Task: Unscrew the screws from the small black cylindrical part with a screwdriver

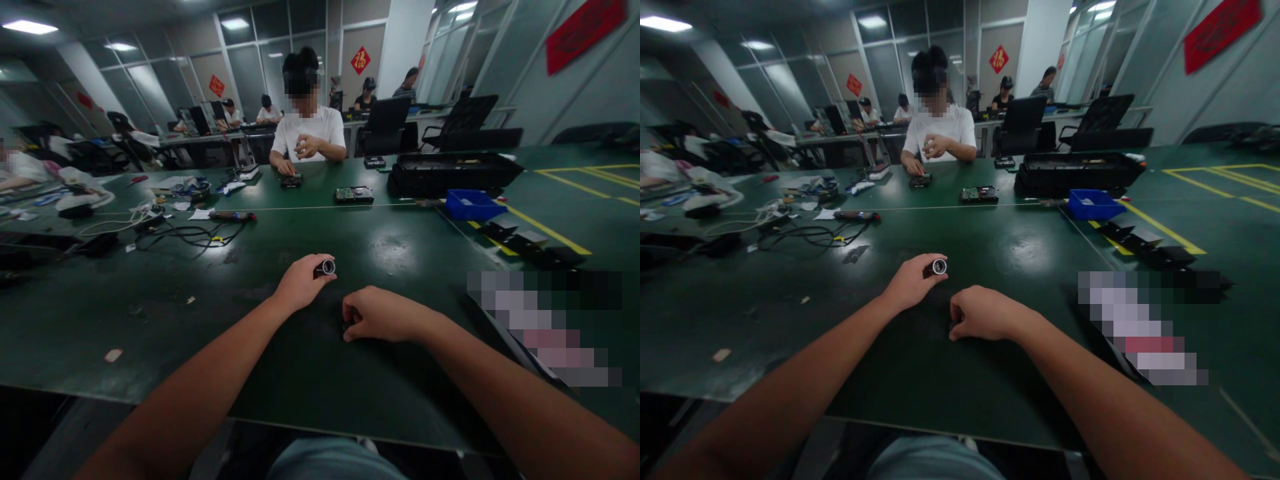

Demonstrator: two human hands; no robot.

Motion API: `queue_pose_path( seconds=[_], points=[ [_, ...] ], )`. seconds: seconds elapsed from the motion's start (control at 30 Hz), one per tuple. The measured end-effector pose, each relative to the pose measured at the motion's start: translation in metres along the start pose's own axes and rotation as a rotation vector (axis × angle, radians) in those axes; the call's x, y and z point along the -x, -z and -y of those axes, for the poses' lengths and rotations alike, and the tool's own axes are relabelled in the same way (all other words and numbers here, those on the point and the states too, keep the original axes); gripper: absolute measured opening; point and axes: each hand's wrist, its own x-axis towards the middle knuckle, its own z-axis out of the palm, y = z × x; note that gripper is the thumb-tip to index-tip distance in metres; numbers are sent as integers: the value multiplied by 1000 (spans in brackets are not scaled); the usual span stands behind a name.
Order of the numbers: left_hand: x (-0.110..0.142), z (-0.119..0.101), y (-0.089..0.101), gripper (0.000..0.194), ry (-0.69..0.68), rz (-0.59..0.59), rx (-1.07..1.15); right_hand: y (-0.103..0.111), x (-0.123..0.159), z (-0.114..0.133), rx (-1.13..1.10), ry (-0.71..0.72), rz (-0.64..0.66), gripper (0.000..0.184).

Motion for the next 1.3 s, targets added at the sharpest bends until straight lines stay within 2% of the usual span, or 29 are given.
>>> queue_pose_path(
  seconds=[0.1,0.2,0.27,0.37,0.47,0.53,0.6,0.77,0.97,1.13,1.3],
  points=[
    [1,-2,0,36,-16,-2,19,2,2,3,-39,64,3,16],
    [2,-5,0,36,-34,3,48,3,3,5,-64,127,-57,17],
    [3,-6,0,37,-42,9,74,3,2,5,-95,170,-163,19],
    [3,-6,0,36,-66,14,112,4,-1,4,-137,231,-389,22],
    [3,-8,-1,34,-99,25,135,5,-4,3,-144,157,-586,25],
    [4,-12,-1,31,-114,42,144,5,-4,2,-141,57,-672,25],
    [5,-15,-1,30,-121,58,154,5,-5,1,-122,18,-728,22],
    [6,-22,-2,30,-118,66,171,0,-9,-3,-93,97,-754,17],
    [6,-22,-1,31,-135,80,166,-2,-12,-2,-177,-57,-832,33],
    [7,-21,0,32,-149,55,175,0,-8,1,-256,-88,-862,31],
    [5,-16,-1,36,-75,-5,126,2,-7,-1,-395,4,-930,25]
  ],
)
